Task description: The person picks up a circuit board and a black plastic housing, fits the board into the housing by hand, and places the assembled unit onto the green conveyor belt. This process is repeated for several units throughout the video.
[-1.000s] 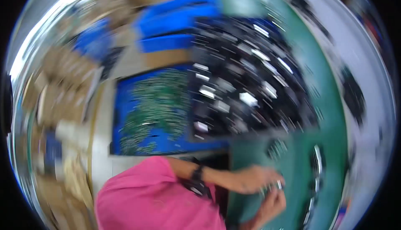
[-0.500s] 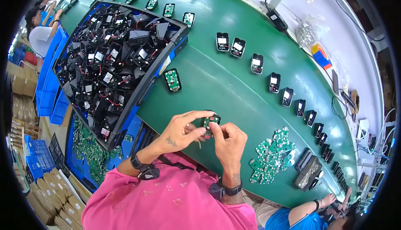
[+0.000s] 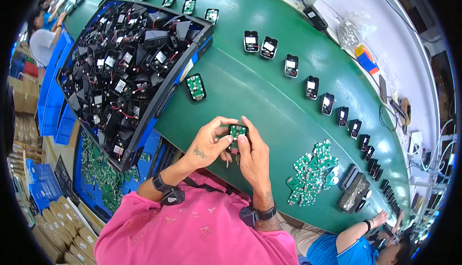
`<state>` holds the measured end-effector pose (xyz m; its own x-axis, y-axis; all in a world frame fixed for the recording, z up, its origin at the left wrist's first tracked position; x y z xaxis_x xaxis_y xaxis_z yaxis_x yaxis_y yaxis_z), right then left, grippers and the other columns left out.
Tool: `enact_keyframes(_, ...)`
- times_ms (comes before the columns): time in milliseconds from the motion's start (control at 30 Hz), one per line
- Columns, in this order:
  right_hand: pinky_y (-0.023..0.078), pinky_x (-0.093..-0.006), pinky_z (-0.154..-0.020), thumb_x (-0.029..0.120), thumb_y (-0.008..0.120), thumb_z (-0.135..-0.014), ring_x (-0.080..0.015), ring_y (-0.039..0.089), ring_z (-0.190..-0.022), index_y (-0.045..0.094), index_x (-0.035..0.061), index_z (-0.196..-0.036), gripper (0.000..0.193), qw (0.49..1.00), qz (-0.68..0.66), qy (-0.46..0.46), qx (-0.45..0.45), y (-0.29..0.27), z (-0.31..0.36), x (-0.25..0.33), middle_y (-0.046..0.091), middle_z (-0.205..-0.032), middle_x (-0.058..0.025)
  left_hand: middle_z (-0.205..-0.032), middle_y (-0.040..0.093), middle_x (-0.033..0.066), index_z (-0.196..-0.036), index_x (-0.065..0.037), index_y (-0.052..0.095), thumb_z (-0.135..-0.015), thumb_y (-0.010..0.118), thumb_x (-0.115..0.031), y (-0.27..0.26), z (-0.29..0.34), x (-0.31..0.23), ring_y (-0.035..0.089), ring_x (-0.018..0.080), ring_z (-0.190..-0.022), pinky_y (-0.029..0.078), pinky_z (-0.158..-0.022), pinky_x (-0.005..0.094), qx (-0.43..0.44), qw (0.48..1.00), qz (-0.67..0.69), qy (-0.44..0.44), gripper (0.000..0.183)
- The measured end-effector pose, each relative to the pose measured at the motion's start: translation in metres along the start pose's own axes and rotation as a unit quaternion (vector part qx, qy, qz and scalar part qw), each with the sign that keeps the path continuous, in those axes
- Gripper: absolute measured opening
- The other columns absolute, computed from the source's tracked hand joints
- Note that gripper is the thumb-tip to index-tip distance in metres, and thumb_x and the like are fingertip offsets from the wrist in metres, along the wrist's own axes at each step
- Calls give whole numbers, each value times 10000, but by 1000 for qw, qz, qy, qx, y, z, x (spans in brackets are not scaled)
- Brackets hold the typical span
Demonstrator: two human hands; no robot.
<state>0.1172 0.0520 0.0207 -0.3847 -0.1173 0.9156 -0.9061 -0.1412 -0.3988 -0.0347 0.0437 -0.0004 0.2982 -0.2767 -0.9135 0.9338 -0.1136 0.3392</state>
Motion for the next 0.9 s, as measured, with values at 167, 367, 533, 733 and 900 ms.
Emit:
enact_keyframes(167, 537, -276, -723, 118, 541, -1006, -148, 645, -813, 573, 22, -1335, 345, 995, -89, 54, -5, 13, -4, -10, 669, -999, -101, -1118, 663, 160, -1315, 19, 468, -955, 486, 15, -4, 1, -4, 690, 132, -697, 569, -537, 243, -18, 998, -51, 35, 360)
enact_keyframes(367, 544, -262, -692, 92, 538, -1005, -109, 619, -822, 488, 11, -1412, 418, 989, -81, 117, -28, 20, -27, -26, 614, -1038, -63, -1130, 658, 236, -1274, 14, 529, -921, 492, -4, -13, -39, -10, 695, 345, -797, 572, -684, 396, -88, 933, -297, 185, 356)
enact_keyframes(533, 552, -270, -708, 90, 604, -972, -141, 642, -823, 489, -14, -1398, 454, 998, -13, 44, -49, 9, -6, -25, 586, -1081, -95, -1055, 609, 303, -1102, 56, 507, -841, 464, 8, -34, -150, -69, 600, 492, -974, 499, -854, 544, -223, 796, -499, 259, 269)
enact_keyframes(733, 561, -261, -655, 50, 656, -928, -166, 677, -808, 594, -34, -1262, 349, 996, 27, 39, -73, -28, 32, -40, 607, -1105, -141, -1121, 655, 268, -1151, 40, 524, -856, 611, -37, -63, -257, -84, 661, 464, -1021, 562, -856, 521, -260, 749, -597, 123, 318)
enact_keyframes(900, 533, -268, -652, 73, 658, -926, -152, 662, -777, 645, -35, -1185, 280, 986, 14, 85, -146, -65, 64, -51, 657, -950, -104, -1392, 462, 337, -1424, 43, 355, -860, 611, -58, -61, -280, -78, 658, 462, -1043, 552, -881, 530, -257, 717, -643, 82, 628)
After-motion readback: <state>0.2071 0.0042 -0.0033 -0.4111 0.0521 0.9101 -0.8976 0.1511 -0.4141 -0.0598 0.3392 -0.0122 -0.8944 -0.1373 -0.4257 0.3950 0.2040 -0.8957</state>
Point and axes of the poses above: each hand's wrist, its own z-axis away from the middle knuckle, its own y-axis out of the palm, x = y × z, the point moved 1 cm from there along -z, towards the middle knuckle
